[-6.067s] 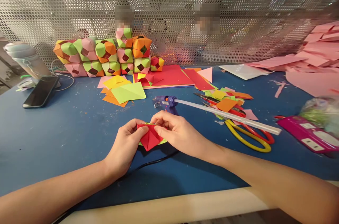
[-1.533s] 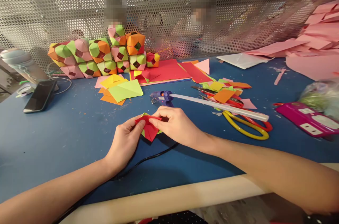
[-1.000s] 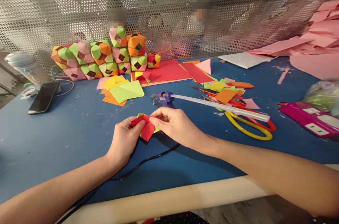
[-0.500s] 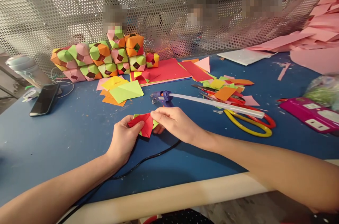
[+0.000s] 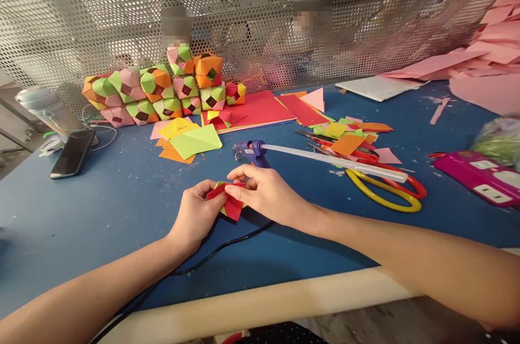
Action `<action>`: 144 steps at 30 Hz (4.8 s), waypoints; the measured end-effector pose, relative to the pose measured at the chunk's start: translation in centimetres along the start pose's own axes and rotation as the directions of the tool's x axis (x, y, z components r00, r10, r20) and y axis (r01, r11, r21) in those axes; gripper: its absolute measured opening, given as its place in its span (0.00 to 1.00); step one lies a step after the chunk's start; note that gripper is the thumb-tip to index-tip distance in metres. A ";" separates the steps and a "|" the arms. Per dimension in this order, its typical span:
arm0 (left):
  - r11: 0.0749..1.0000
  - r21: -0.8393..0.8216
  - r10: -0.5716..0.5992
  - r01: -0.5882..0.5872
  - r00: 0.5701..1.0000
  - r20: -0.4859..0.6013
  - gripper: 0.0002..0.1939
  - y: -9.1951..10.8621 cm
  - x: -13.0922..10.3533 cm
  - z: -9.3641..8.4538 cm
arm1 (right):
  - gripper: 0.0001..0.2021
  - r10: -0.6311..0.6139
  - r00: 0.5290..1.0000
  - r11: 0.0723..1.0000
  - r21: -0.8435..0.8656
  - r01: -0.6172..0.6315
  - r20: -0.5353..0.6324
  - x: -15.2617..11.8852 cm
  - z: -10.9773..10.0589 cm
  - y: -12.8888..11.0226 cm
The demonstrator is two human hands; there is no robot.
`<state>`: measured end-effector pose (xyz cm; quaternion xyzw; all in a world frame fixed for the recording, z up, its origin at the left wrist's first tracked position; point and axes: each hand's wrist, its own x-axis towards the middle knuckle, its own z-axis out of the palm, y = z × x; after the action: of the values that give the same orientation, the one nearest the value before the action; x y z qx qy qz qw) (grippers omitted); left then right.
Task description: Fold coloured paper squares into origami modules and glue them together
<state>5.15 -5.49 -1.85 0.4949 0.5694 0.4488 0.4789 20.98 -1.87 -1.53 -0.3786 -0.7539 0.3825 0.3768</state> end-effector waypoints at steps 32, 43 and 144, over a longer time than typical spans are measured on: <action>0.990 0.084 0.106 -0.113 0.991 0.087 0.18 0.4 -0.9 0.1 | 0.07 -0.153 0.984 0.987 -0.061 0.148 -0.088 0.1 0.1 0.0; 0.964 -0.264 0.049 -0.032 0.997 0.056 0.23 -0.2 -0.6 0.0 | 0.06 -0.072 0.995 0.997 0.020 0.073 -0.076 0.2 -0.3 -0.3; 0.994 0.099 0.061 -0.045 0.986 -0.158 0.04 -1.4 3.3 -2.1 | 0.11 -0.285 0.959 0.839 -0.483 0.252 0.006 -0.2 -3.2 -1.2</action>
<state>2.73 -2.43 -3.28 0.4944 0.6136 0.4721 0.3952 23.50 -1.61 0.83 -0.3630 -0.8575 0.1150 0.3460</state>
